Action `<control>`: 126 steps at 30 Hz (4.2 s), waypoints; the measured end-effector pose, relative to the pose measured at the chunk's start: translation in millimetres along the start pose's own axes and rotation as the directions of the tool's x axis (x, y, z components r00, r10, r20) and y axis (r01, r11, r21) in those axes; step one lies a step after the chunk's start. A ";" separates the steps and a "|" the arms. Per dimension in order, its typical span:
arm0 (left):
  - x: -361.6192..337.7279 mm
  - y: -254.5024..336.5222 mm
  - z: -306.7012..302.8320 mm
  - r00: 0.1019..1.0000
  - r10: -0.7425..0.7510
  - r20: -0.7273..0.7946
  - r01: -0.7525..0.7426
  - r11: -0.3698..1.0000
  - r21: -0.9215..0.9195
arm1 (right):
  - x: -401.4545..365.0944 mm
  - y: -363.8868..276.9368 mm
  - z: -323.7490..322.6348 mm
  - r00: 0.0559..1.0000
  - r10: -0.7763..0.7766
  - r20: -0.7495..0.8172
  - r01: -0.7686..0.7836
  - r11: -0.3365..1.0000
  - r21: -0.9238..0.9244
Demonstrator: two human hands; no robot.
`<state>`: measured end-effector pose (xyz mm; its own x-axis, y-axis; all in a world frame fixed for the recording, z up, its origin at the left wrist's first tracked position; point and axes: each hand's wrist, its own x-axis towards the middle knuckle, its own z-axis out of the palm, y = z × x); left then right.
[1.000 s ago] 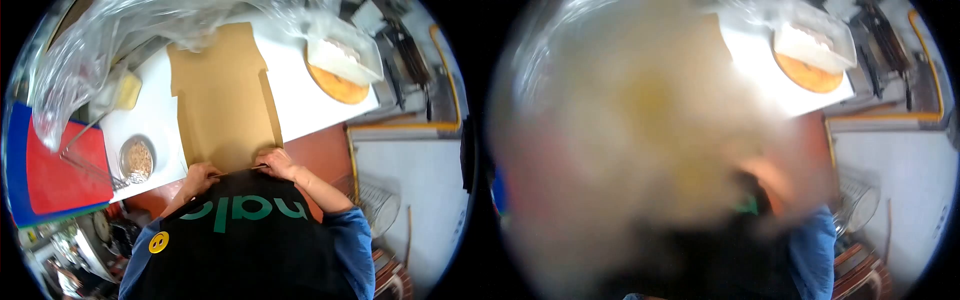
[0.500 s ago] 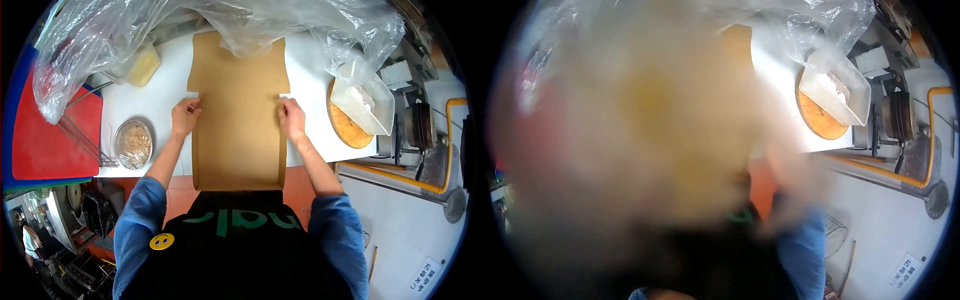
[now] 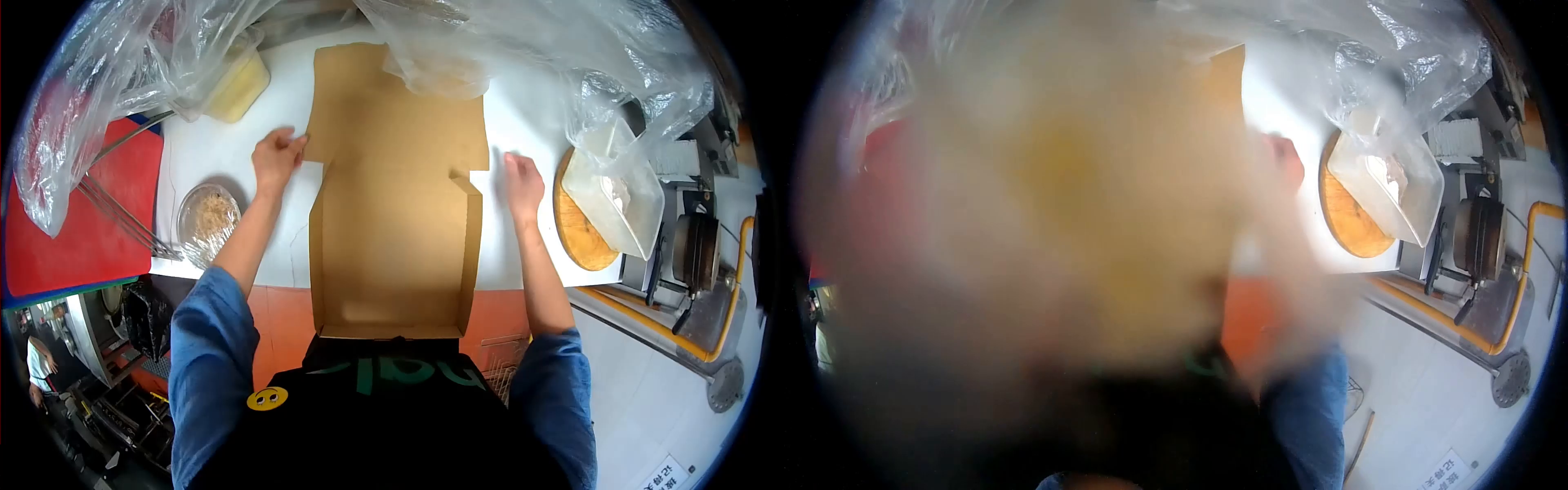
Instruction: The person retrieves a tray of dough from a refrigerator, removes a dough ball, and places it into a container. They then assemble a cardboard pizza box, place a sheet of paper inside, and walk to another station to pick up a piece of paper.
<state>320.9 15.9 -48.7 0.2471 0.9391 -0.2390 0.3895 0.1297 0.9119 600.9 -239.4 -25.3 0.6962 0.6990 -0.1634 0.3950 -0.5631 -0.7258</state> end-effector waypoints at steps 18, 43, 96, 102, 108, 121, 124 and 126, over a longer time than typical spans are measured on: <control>-91.3 -28.3 -38.0 0.832 -0.269 0.485 0.474 0.798 -0.372 | 4.6 18.1 1.6 0.693 -0.021 0.720 -0.507 0.696 0.508; -241.2 -116.5 -51.9 0.931 -0.244 0.271 0.365 0.656 -0.661 | -77.9 74.9 50.7 0.774 0.037 0.632 -0.507 0.633 0.585; -166.3 6.4 -45.5 0.947 0.307 -0.090 -0.320 0.919 -0.232 | -31.9 41.1 36.1 0.919 0.092 0.382 -0.340 0.674 0.655; -155.5 -20.8 -26.0 0.947 0.280 -0.156 -0.287 0.958 -0.027 | -50.5 13.9 35.5 0.963 0.182 0.196 -0.267 0.604 0.751; -176.1 -3.5 -21.8 0.829 0.541 -0.140 -0.526 0.840 0.132 | -87.1 -9.5 17.8 0.996 -0.086 0.027 0.007 0.368 0.930; -168.2 14.2 -8.7 0.789 0.598 -0.143 -0.564 0.796 0.221 | -40.7 -14.6 -43.3 0.879 -0.459 0.127 0.464 0.885 -0.020; -162.4 17.2 -3.3 0.777 0.601 -0.189 -0.499 0.770 0.398 | -43.6 -19.5 -22.7 0.804 -0.584 -0.108 0.521 0.781 -0.345; -156.1 7.5 3.2 0.804 0.567 -0.179 -0.411 0.747 0.522 | -42.2 -14.5 -13.9 0.867 -0.486 -0.113 0.418 0.832 -0.365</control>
<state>288.1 -130.8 -5.6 0.2606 0.8854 0.3850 0.6529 -0.4554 0.6053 574.1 -266.8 1.4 0.4794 0.8295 0.2866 0.8387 -0.3368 -0.4279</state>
